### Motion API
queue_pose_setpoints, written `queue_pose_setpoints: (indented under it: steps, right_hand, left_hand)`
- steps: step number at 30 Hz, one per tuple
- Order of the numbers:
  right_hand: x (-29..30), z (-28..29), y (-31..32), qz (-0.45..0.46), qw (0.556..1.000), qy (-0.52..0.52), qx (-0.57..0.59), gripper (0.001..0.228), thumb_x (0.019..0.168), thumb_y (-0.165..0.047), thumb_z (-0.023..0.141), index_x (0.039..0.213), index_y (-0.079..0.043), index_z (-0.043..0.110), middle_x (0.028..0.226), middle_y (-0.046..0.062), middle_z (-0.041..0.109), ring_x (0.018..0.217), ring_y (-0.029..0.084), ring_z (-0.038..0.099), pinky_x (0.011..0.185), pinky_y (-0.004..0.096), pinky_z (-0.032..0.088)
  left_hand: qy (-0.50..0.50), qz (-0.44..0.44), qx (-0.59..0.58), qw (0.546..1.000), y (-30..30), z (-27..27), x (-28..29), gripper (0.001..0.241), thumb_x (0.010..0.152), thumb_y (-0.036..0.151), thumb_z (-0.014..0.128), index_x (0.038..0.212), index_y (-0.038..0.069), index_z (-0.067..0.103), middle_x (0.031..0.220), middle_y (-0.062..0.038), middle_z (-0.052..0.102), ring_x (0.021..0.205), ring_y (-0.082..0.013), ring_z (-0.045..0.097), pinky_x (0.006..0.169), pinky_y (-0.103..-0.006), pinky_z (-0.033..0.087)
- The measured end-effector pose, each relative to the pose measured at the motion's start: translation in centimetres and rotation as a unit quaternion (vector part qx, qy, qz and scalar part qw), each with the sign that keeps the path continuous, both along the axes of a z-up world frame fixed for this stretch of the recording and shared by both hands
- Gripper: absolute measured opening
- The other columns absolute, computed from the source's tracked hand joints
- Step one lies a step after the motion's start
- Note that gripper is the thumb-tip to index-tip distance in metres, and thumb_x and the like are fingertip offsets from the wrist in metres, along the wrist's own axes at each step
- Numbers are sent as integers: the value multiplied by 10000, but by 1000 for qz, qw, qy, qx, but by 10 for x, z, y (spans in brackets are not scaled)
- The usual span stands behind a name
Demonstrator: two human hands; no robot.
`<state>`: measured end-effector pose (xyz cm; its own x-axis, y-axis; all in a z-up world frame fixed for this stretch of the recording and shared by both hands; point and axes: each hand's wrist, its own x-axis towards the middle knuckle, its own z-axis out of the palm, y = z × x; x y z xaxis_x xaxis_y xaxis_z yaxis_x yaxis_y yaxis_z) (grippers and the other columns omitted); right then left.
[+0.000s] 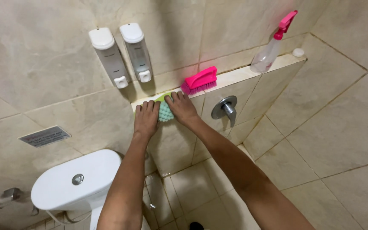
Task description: The person scrubs the tiled bathroom floor with a pink brush, then uses a handheld bidet sprayer to rinse the floor and walls. Finally, the person places the brush and a green scrubber on a wall shelf.
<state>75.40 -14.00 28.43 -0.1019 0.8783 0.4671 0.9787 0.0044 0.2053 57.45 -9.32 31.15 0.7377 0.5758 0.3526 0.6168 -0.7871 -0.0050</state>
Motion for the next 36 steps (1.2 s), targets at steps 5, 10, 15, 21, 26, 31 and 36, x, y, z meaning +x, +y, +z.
queue_pose_setpoints:
  steps: [5,10,15,21,26,31,36]
  right_hand:
    - [-3,-16,4,-38,995,82,-50,532,772,-61,690,1281,-59,532,1197,173,567,1130,377,555,902,472,503]
    - [3,-25,12,-31,994,95,-53,568,758,-29,690,1302,-50,527,1233,191,558,1143,386,545,915,476,500]
    - [-5,-1,0,-39,989,101,-103,594,763,-61,750,1306,-59,508,1245,177,539,1183,382,528,939,483,485]
    - [-4,44,-23,-13,993,91,-76,742,688,-141,843,1320,-33,470,1263,192,504,1185,393,508,971,491,467]
    - [12,54,-31,0,997,72,18,763,745,-116,800,1424,-101,453,1309,221,489,1164,408,507,932,495,473]
    - [16,48,-49,-26,997,54,44,761,813,-130,728,1509,-201,430,1347,235,474,1146,412,507,911,489,471]
    - [25,50,-59,-36,994,16,106,678,866,-201,676,1504,-201,447,1372,243,481,1167,414,514,926,476,469]
  left_hand:
    - [3,1,24,1000,19,-34,14,536,747,65,726,1267,124,613,1153,-64,612,1145,-251,565,930,-454,413]
    - [-50,15,49,997,32,-57,26,451,781,3,685,1215,121,656,1147,-69,640,1111,-238,586,938,-479,411]
    - [30,32,-12,999,18,-29,22,422,803,12,681,1210,110,625,1195,-61,608,1171,-249,554,958,-450,412]
    - [20,39,3,999,5,8,26,610,714,91,747,1286,83,536,1219,-85,578,1220,-269,519,985,-459,399]
    - [-19,13,105,994,15,14,40,589,763,86,722,1321,78,537,1214,-98,594,1194,-277,541,1032,-472,397]
    - [-47,-30,139,989,3,23,43,589,780,94,719,1341,63,542,1200,-107,599,1193,-291,542,1040,-474,400]
    - [-43,-62,186,980,2,31,51,569,811,133,707,1352,59,544,1227,-120,599,1198,-306,537,1022,-467,401]
